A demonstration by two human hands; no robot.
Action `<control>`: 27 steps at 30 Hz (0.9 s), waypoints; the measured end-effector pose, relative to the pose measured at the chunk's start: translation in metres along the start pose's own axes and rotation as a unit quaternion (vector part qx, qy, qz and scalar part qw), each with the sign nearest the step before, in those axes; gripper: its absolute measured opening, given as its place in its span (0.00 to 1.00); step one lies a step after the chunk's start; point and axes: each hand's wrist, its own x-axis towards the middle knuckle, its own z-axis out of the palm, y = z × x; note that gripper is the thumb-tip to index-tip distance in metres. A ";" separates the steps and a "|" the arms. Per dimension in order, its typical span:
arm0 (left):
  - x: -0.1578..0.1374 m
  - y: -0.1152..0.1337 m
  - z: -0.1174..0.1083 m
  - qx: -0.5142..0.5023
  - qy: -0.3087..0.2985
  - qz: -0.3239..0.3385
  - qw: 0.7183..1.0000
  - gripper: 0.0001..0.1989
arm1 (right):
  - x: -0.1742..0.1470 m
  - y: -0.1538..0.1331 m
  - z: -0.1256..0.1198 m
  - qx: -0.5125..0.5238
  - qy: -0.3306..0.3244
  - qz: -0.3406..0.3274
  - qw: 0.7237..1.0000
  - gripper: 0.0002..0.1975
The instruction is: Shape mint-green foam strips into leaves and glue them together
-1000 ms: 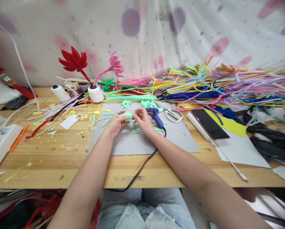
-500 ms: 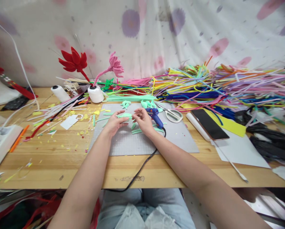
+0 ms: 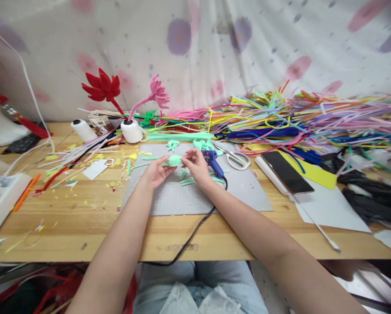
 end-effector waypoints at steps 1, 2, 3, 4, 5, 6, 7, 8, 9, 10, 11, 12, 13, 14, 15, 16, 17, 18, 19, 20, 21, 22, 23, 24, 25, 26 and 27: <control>0.001 -0.001 0.000 0.011 0.005 0.010 1.000 0.07 | 0.000 0.001 0.000 0.000 -0.004 0.004 1.000 0.16; 0.001 -0.001 -0.001 0.020 0.010 0.022 1.000 0.08 | 0.001 0.001 0.000 0.000 -0.008 0.008 1.000 0.16; 0.002 -0.002 -0.001 0.028 0.014 0.031 0.999 0.09 | 0.001 0.001 0.000 0.000 -0.012 0.012 1.000 0.16; 0.002 -0.002 -0.001 0.033 0.018 0.038 0.999 0.10 | 0.001 0.002 0.000 0.001 -0.016 0.015 1.000 0.16; 0.002 -0.002 -0.001 0.037 0.021 0.040 0.998 0.10 | 0.001 0.002 0.000 0.004 -0.020 0.018 1.000 0.16; 0.001 -0.002 -0.001 0.039 0.023 0.040 0.998 0.10 | 0.001 0.001 0.000 0.008 -0.024 0.021 0.999 0.17; 0.001 -0.002 -0.001 0.036 0.022 0.038 0.998 0.10 | 0.001 0.001 0.000 0.013 -0.026 0.023 0.999 0.17; 0.000 -0.001 0.000 0.027 0.017 0.032 0.999 0.09 | 0.001 0.001 0.001 0.018 -0.027 0.024 0.999 0.17; -0.001 -0.002 0.001 0.012 0.009 0.025 1.000 0.07 | 0.000 0.000 0.001 0.024 -0.026 0.024 0.999 0.17; -0.001 -0.002 0.002 -0.006 -0.003 0.017 1.000 0.06 | 0.000 0.000 0.002 0.029 -0.023 0.024 0.999 0.17; -0.001 -0.003 0.003 -0.025 -0.016 0.011 1.000 0.05 | 0.000 0.000 0.002 0.032 -0.018 0.024 0.999 0.17; -0.001 -0.005 0.004 -0.041 -0.027 0.009 0.999 0.04 | 0.000 0.000 0.003 0.035 -0.014 0.023 0.999 0.17; 0.000 -0.007 0.005 -0.053 -0.034 0.010 0.998 0.03 | 0.000 0.000 0.003 0.037 -0.011 0.023 0.999 0.17; 0.001 -0.009 0.006 -0.060 -0.035 0.015 0.997 0.03 | 0.000 0.001 0.004 0.036 -0.009 0.022 0.999 0.18; 0.002 -0.010 0.006 -0.064 -0.030 0.020 0.997 0.03 | 0.000 0.000 0.005 0.034 -0.010 0.021 0.999 0.17; 0.003 -0.011 0.007 -0.065 -0.022 0.025 0.997 0.03 | 0.000 -0.001 0.005 0.029 -0.011 0.018 0.999 0.17; 0.004 -0.012 0.007 -0.067 -0.014 0.029 0.997 0.03 | -0.001 -0.003 0.006 0.018 -0.015 0.011 1.000 0.17; 0.005 -0.012 0.006 -0.068 -0.004 0.033 0.997 0.03 | -0.001 -0.008 0.006 0.000 -0.022 -0.001 1.000 0.16; 0.006 -0.012 0.006 -0.071 0.004 0.037 0.997 0.03 | 0.000 -0.014 0.006 -0.027 -0.030 -0.018 0.999 0.14; 0.007 -0.012 0.005 -0.074 0.013 0.041 0.996 0.03 | 0.000 -0.022 0.004 -0.064 -0.041 -0.041 0.996 0.13; 0.007 -0.011 0.005 -0.078 0.021 0.044 0.996 0.02 | 0.002 -0.032 0.001 -0.109 -0.048 -0.067 0.991 0.11; 0.008 -0.011 0.004 -0.080 0.027 0.047 0.995 0.02 | 0.003 -0.044 -0.005 -0.157 -0.053 -0.094 0.982 0.09; 0.008 -0.010 0.003 -0.082 0.033 0.050 0.995 0.02 | 0.006 -0.056 -0.012 -0.205 -0.043 -0.116 0.971 0.09; 0.008 -0.010 0.002 -0.082 0.037 0.053 0.995 0.02 | 0.009 -0.067 -0.023 -0.249 -0.023 -0.131 0.959 0.09; 0.008 -0.010 0.002 -0.080 0.039 0.057 0.994 0.02 | 0.013 -0.078 -0.036 -0.290 -0.002 -0.138 0.947 0.10; 0.008 -0.010 0.002 -0.077 0.039 0.061 0.994 0.02 | 0.017 -0.087 -0.051 -0.332 0.013 -0.134 0.933 0.10; 0.008 -0.010 0.002 -0.074 0.038 0.066 0.994 0.02 | 0.020 -0.093 -0.067 -0.381 0.021 -0.117 0.917 0.11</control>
